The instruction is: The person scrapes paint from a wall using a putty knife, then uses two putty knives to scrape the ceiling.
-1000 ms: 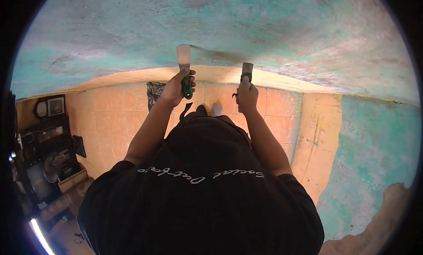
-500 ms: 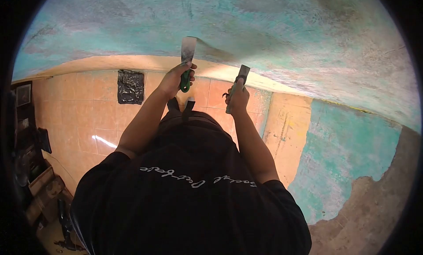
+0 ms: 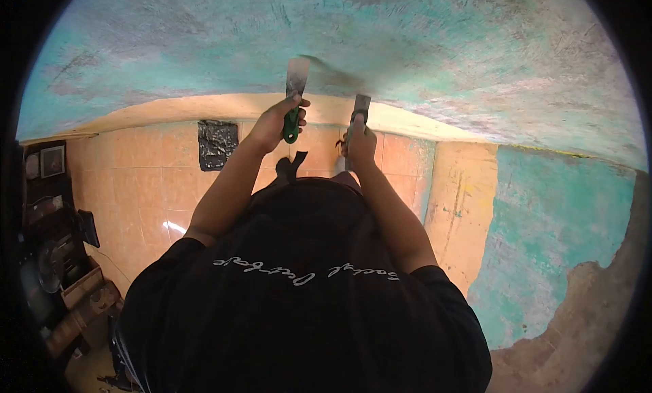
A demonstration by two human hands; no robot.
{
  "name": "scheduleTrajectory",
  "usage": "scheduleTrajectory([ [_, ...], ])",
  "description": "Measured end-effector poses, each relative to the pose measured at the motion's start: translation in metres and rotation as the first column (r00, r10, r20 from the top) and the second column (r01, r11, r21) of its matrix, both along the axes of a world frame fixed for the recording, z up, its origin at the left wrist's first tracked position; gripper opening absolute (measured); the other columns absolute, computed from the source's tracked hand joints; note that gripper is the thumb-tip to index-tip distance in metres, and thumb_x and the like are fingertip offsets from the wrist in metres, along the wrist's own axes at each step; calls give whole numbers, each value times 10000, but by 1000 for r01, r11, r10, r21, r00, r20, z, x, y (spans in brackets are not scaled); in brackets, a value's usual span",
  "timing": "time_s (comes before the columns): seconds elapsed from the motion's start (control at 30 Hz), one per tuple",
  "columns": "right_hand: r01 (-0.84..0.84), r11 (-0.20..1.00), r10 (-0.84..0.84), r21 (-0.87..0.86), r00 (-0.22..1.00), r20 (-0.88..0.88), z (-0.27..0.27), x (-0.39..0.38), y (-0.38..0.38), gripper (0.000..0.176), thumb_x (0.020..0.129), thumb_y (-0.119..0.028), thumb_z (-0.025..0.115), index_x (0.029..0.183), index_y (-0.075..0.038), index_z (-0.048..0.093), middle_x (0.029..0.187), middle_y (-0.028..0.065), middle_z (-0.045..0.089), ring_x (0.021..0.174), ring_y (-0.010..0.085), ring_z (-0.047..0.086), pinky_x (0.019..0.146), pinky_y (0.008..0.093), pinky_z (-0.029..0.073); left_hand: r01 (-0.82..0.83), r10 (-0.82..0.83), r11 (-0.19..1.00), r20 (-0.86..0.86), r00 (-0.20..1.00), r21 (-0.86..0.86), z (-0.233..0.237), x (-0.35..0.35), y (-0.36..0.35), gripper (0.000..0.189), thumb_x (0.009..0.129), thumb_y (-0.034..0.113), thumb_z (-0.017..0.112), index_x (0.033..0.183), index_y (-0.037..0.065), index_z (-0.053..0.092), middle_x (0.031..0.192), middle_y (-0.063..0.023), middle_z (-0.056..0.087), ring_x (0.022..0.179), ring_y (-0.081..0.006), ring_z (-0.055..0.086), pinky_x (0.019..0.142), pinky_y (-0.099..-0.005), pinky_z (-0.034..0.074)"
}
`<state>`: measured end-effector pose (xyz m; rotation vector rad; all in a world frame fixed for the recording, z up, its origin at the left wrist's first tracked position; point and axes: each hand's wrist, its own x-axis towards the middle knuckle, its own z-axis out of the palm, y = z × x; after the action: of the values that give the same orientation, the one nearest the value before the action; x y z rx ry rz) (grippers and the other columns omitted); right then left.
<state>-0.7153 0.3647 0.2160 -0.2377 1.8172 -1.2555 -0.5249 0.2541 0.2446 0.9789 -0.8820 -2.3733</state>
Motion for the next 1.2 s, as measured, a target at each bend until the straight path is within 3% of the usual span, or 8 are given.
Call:
scheduleTrajectory([
  [0.07,-21,999,22,37,1000,-22,9,-8,-6,533,890,-545,483,738,-36,525,556,54,501,384,145,474,356,287,387,7,-7,1000,8,1000,-20,3,-2,0,348,936,370,497,1051,49,564,785,-10,540,741,-128,553,685,-272,459],
  [0.17,31,947,-14,-319,998,54,62,-50,-31,500,903,-558,477,816,-65,470,615,55,473,411,146,433,371,279,352,28,-26,999,50,998,-37,12,-13,7,361,938,378,491,1049,43,568,788,-11,539,737,-129,549,682,-273,452],
  [0.27,1,940,4,-340,1000,14,96,-63,-34,504,900,-560,482,789,-70,447,630,55,476,419,148,427,378,279,344,64,-61,997,75,995,-39,13,-32,12,380,935,390,492,1048,37,576,796,-18,542,741,-135,553,686,-276,444],
  [0.53,-47,999,47,4,997,55,29,-55,18,529,874,-582,508,803,-57,496,600,45,486,407,129,441,368,271,372,100,-95,993,74,993,-68,15,-68,26,373,938,381,486,1052,37,573,800,-16,543,741,-133,555,677,-280,444],
  [0.73,-7,917,35,-399,997,62,112,-95,-19,485,932,-470,465,751,-22,494,590,62,499,411,136,466,373,278,375,143,-130,986,139,982,-87,24,-87,24,354,934,385,492,1066,64,560,824,-13,541,777,-135,549,715,-300,446],
  [0.87,-52,976,29,-213,994,-108,78,-99,2,502,914,-475,495,699,-21,494,552,47,481,383,133,453,350,287,361,132,-119,988,150,982,-80,25,-100,30,362,931,390,500,1066,61,564,835,-18,542,790,-136,552,718,-304,449],
  [1.07,-37,997,36,-70,999,-25,40,-92,27,510,907,-512,499,724,-36,511,548,45,481,367,127,437,347,270,358,183,-165,977,160,973,-105,16,-112,33,358,924,385,513,1065,60,565,824,-15,543,778,-136,553,713,-302,448],
  [1.2,-2,920,-26,-393,997,-67,96,-114,-16,530,914,-524,478,735,-26,510,554,49,489,380,130,446,362,276,361,186,-163,978,207,965,-97,32,-118,31,353,920,382,519,1063,63,565,818,-12,543,767,-135,552,709,-298,446],
])
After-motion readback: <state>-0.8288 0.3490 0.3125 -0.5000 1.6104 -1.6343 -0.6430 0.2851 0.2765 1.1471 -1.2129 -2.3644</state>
